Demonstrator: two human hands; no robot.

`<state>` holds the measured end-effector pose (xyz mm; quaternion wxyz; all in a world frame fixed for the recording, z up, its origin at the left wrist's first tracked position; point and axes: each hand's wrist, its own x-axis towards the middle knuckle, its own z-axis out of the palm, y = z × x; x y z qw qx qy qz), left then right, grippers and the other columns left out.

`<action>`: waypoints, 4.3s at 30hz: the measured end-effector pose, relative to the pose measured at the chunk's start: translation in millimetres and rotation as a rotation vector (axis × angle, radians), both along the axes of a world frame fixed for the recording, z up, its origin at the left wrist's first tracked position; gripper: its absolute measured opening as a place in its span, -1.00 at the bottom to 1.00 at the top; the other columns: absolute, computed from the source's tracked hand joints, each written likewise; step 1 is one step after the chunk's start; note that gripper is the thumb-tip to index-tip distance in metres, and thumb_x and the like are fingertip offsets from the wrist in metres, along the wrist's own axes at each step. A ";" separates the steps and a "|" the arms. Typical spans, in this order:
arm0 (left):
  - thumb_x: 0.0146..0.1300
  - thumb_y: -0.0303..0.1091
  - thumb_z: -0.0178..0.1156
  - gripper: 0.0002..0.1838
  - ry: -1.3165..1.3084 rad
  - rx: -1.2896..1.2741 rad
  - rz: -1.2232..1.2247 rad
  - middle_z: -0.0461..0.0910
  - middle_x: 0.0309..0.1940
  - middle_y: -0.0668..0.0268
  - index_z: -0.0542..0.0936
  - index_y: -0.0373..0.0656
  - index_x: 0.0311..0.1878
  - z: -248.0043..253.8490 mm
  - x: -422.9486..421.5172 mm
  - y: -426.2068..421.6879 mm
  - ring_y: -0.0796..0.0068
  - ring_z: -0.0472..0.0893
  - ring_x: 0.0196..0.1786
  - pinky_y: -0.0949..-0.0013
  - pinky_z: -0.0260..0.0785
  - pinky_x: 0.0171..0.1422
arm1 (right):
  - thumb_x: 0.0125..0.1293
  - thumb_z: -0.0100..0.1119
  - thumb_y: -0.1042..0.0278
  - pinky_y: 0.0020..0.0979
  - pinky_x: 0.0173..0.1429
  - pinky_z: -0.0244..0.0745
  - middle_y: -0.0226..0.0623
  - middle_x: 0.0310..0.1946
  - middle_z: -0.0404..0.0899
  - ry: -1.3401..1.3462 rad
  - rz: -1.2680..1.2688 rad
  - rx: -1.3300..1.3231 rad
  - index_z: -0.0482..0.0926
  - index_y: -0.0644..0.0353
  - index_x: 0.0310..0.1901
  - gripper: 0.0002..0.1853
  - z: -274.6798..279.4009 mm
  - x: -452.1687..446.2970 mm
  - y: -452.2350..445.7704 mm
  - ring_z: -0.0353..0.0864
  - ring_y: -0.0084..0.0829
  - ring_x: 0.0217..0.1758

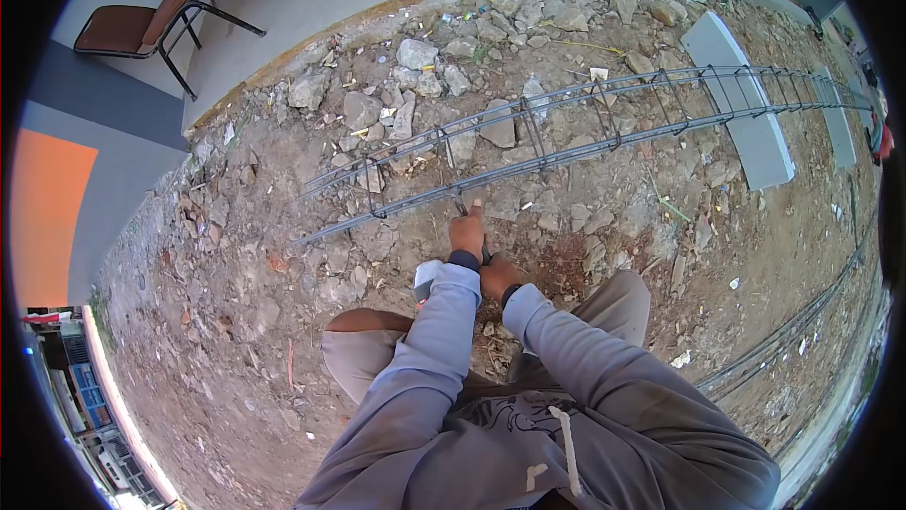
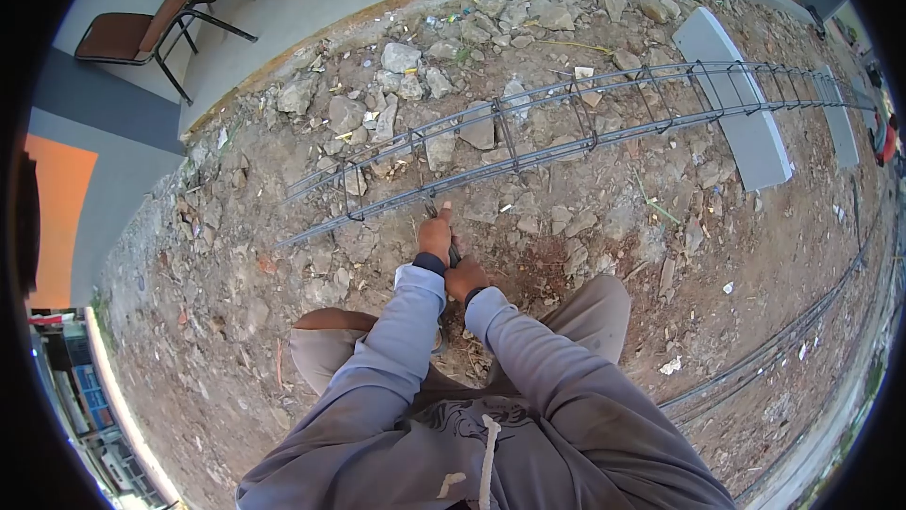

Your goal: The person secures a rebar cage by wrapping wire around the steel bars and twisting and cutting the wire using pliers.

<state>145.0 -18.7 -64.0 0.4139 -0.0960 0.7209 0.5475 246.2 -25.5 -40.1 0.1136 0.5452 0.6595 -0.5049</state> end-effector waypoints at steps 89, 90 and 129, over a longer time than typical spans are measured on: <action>0.21 -0.02 0.23 -0.56 0.057 -0.039 -0.903 0.62 -0.33 0.25 0.59 -0.29 -0.16 56.4 -49.4 158.0 0.48 0.59 -0.30 0.47 0.45 -0.22 | 0.09 -0.06 0.64 -0.48 -0.18 0.45 -0.31 -0.45 0.59 0.981 -0.754 0.035 0.63 0.31 -0.14 -0.68 -51.8 -2.2 157.5 0.55 -0.50 -0.36; 0.21 -0.02 0.23 -0.56 0.055 -0.037 -0.936 0.61 -0.33 0.26 0.59 -0.28 -0.15 66.6 -46.6 155.7 0.49 0.58 -0.31 0.47 0.44 -0.22 | 0.10 -0.05 0.64 -0.48 -0.18 0.45 -0.31 -0.44 0.59 0.972 -0.759 0.026 0.63 0.31 -0.14 -0.68 -48.6 -1.1 157.9 0.55 -0.50 -0.36; 0.16 -0.40 0.15 -0.72 -0.101 -0.053 -1.187 0.60 -0.36 0.16 0.51 -0.31 -0.07 41.5 -56.2 155.2 0.28 0.66 -0.37 0.30 0.56 -0.26 | 0.02 0.00 0.46 -0.34 0.00 0.48 -0.13 -0.26 0.65 0.691 -0.453 0.252 0.67 0.12 -0.23 -0.70 -67.5 -3.7 191.4 0.63 -0.20 -0.14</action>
